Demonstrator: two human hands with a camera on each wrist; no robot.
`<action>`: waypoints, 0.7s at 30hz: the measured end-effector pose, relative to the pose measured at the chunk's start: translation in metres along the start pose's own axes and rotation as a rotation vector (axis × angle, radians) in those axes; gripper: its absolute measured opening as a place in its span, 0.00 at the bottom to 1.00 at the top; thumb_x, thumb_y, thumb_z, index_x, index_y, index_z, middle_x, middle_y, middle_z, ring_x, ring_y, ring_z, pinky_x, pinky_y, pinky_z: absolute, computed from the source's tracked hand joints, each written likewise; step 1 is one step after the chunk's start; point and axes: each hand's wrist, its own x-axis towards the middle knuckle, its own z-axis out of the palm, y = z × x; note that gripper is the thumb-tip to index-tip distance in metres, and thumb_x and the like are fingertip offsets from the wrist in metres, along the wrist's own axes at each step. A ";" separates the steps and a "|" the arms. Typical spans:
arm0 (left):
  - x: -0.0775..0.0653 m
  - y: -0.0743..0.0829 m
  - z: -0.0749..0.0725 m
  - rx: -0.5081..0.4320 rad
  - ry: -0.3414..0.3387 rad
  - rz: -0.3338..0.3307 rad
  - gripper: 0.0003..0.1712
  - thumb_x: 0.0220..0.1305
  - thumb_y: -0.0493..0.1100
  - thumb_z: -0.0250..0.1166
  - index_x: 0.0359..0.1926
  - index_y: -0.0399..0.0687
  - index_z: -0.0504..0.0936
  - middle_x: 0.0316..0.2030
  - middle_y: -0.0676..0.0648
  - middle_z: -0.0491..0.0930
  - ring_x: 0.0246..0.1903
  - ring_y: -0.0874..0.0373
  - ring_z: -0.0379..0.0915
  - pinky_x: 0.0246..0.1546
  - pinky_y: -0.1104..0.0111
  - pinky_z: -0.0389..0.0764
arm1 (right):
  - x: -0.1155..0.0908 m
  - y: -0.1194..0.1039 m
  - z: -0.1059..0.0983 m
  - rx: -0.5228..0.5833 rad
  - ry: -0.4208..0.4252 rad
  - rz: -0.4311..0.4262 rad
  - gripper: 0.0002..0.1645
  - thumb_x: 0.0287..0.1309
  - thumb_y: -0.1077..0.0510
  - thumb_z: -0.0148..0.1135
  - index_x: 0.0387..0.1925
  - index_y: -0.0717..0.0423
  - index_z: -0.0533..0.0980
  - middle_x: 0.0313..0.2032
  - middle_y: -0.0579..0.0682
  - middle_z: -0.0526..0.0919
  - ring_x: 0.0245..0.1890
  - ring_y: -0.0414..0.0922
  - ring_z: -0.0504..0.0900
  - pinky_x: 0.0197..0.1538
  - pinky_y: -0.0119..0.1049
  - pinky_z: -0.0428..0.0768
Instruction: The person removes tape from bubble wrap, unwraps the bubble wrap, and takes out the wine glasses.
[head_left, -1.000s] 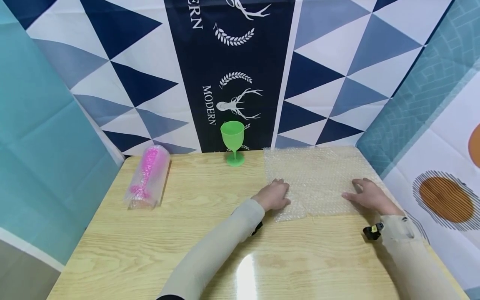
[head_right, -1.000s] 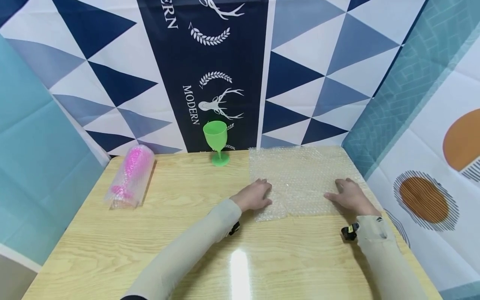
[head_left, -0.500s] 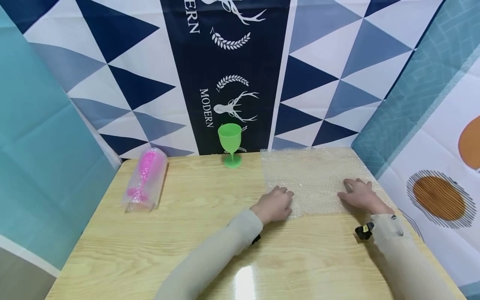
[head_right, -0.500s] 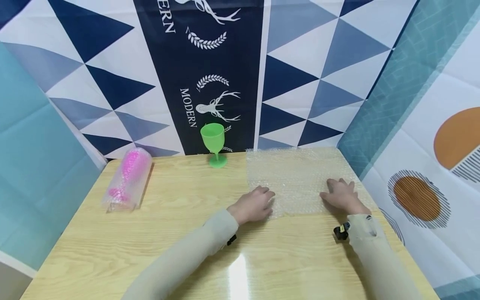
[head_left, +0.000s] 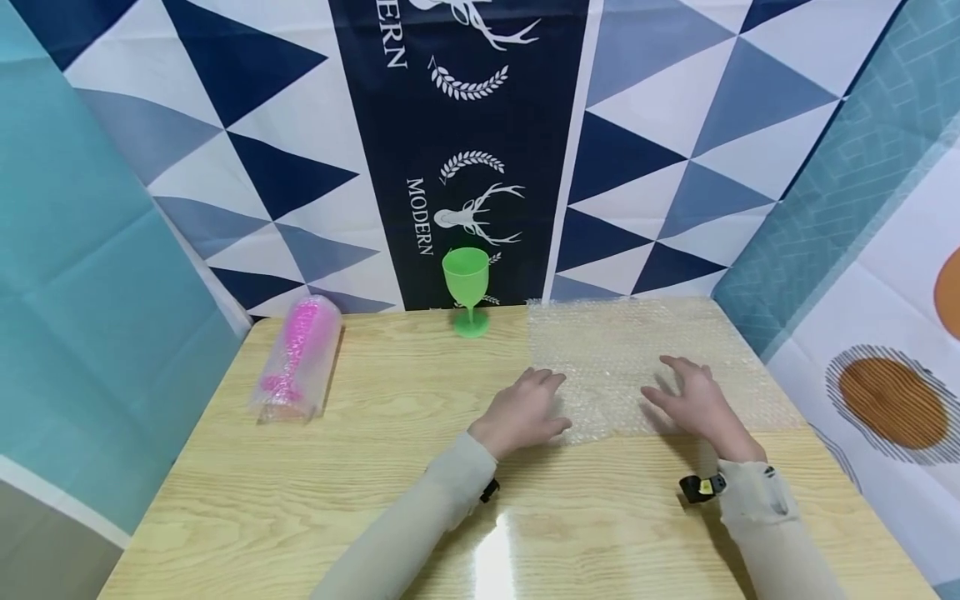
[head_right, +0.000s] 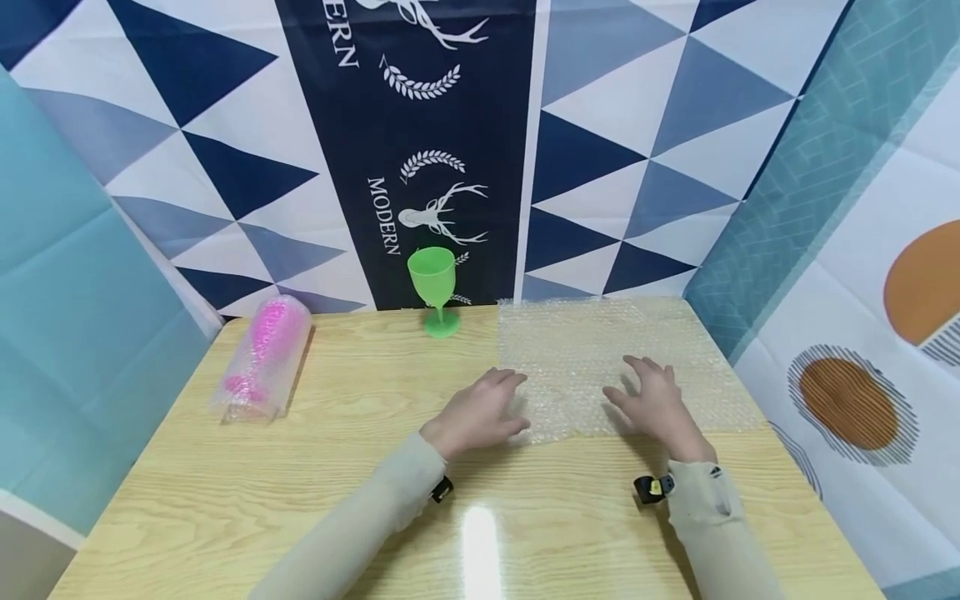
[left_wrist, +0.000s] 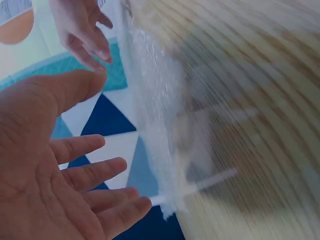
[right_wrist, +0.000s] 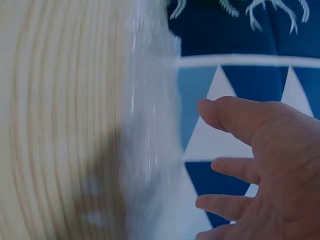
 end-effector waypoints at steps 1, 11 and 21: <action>-0.003 -0.003 -0.001 -0.021 0.006 -0.014 0.42 0.68 0.61 0.66 0.76 0.50 0.65 0.75 0.45 0.67 0.75 0.45 0.61 0.71 0.55 0.71 | -0.001 -0.006 0.000 0.003 0.003 0.000 0.48 0.68 0.46 0.66 0.72 0.76 0.59 0.68 0.83 0.61 0.69 0.80 0.57 0.73 0.74 0.49; -0.034 -0.032 -0.007 -0.130 0.075 -0.094 0.51 0.64 0.63 0.69 0.79 0.47 0.60 0.76 0.38 0.62 0.76 0.35 0.55 0.65 0.44 0.75 | -0.010 -0.042 0.008 0.031 0.075 -0.069 0.47 0.63 0.49 0.69 0.71 0.75 0.61 0.68 0.83 0.62 0.70 0.79 0.57 0.73 0.75 0.51; -0.054 -0.049 -0.014 -0.154 0.108 -0.127 0.53 0.62 0.65 0.70 0.79 0.47 0.60 0.76 0.36 0.62 0.76 0.33 0.55 0.65 0.42 0.75 | -0.025 -0.075 0.043 -0.015 0.072 -0.037 0.50 0.61 0.45 0.71 0.73 0.69 0.62 0.70 0.80 0.61 0.70 0.85 0.51 0.64 0.84 0.53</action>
